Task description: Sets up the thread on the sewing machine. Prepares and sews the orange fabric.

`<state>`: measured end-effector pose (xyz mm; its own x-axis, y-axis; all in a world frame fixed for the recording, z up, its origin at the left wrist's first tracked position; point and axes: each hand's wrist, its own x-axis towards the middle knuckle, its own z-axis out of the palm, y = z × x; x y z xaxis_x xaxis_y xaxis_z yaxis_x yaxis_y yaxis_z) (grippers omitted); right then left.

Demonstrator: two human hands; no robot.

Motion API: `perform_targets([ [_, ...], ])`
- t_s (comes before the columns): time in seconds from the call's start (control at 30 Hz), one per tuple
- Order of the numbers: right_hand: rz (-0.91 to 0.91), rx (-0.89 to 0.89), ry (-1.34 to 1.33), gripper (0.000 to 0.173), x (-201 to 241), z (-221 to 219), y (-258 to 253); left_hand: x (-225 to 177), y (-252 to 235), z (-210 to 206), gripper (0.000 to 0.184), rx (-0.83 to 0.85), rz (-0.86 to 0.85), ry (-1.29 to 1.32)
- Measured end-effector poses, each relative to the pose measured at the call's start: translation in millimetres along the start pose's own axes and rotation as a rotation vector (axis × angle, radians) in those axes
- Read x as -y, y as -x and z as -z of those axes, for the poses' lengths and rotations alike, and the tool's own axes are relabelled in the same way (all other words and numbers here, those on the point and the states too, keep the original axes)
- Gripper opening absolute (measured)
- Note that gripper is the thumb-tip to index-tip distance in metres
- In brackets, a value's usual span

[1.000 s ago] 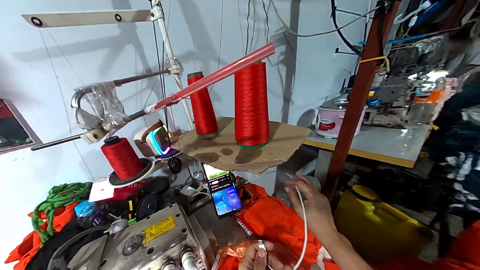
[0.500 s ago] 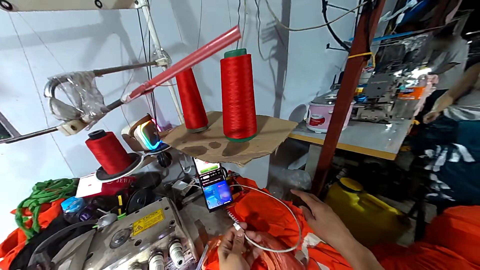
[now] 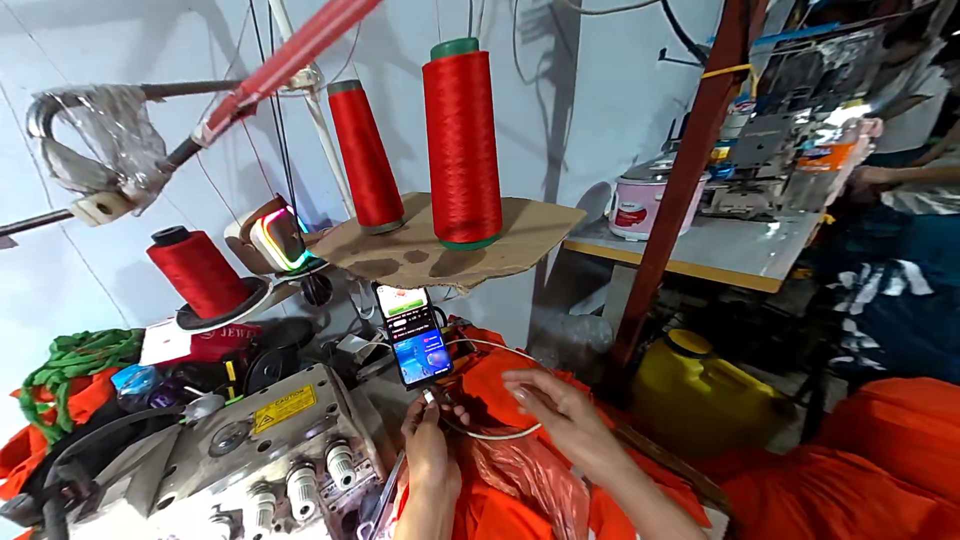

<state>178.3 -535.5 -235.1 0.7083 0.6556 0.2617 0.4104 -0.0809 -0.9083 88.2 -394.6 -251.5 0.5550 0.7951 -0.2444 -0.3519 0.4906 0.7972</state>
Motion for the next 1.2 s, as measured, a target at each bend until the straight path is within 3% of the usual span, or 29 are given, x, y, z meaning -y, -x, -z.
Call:
perform_targets([
  [0.2,-0.158,0.067,-0.137,0.039,12.8,-51.9,-73.3,7.8,-15.5,-4.5,0.020,-0.056,-0.063,-0.009],
  [0.37,-0.218,0.080,-0.187,0.042,19.0,-71.8,-102.7,8.5,-21.0,-1.3,0.020,-0.040,-0.078,0.014],
  [1.2,-0.311,0.017,-0.386,0.038,9.5,-90.6,-93.1,15.2,-27.5,-11.9,0.009,-0.166,-0.193,0.208],
])
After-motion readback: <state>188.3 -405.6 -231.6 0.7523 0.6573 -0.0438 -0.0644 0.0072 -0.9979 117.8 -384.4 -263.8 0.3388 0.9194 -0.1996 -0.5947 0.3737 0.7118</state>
